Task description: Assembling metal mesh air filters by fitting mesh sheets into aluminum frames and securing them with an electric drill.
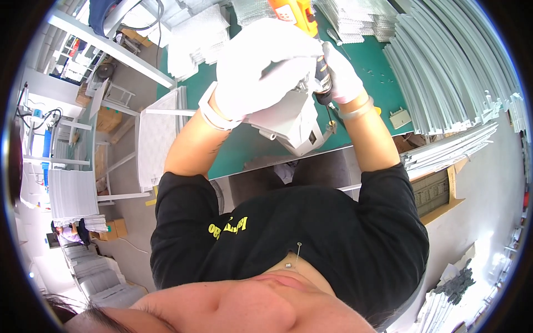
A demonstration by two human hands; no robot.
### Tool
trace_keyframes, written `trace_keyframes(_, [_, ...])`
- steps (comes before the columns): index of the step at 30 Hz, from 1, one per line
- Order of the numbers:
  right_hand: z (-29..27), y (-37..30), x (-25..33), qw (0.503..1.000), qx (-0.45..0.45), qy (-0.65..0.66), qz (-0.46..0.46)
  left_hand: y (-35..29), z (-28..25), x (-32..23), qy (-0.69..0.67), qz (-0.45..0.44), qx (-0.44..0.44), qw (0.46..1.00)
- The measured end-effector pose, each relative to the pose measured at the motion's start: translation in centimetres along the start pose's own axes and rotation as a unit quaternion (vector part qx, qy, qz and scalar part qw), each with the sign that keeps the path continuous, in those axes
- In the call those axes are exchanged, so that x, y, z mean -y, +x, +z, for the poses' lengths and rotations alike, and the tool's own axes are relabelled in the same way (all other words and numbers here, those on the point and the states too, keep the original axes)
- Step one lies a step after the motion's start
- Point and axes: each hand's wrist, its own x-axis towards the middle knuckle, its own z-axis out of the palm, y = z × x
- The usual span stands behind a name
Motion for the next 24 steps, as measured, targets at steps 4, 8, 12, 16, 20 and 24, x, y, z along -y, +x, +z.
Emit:
trace_keyframes(4, [1.1, 1.5, 1.0, 0.964, 0.21, 0.163, -0.023, -1.1, 0.6, -0.3, -0.335, -0.224, -0.14, 0.905])
trace_keyframes(8, [0.2, 1.3, 1.6, 0.966, 0.188, 0.174, -0.026, -2.1, -0.7, 1.3, -0.36, -0.249, -0.095, 0.894])
trace_keyframes(12, [3.6, 1.0, 4.6, 0.985, -0.09, -0.1, -0.111, -1.6, -2.2, 0.8, -0.331, -0.167, 0.128, 0.92])
trace_keyframes(16, [-0.2, 3.9, 4.6, 0.862, 0.412, 0.291, -0.037, -0.5, -1.1, -1.0, -0.27, -0.169, 0.172, 0.932])
trace_keyframes(20, [0.0, 2.4, 3.6, 0.891, 0.307, 0.332, -0.042, -1.4, -0.5, -1.0, -0.394, -0.25, 0.136, 0.874])
trace_keyframes(24, [0.8, 2.1, 2.8, 0.915, 0.239, 0.322, -0.045, -2.7, 1.2, -1.4, -0.436, -0.29, 0.022, 0.852])
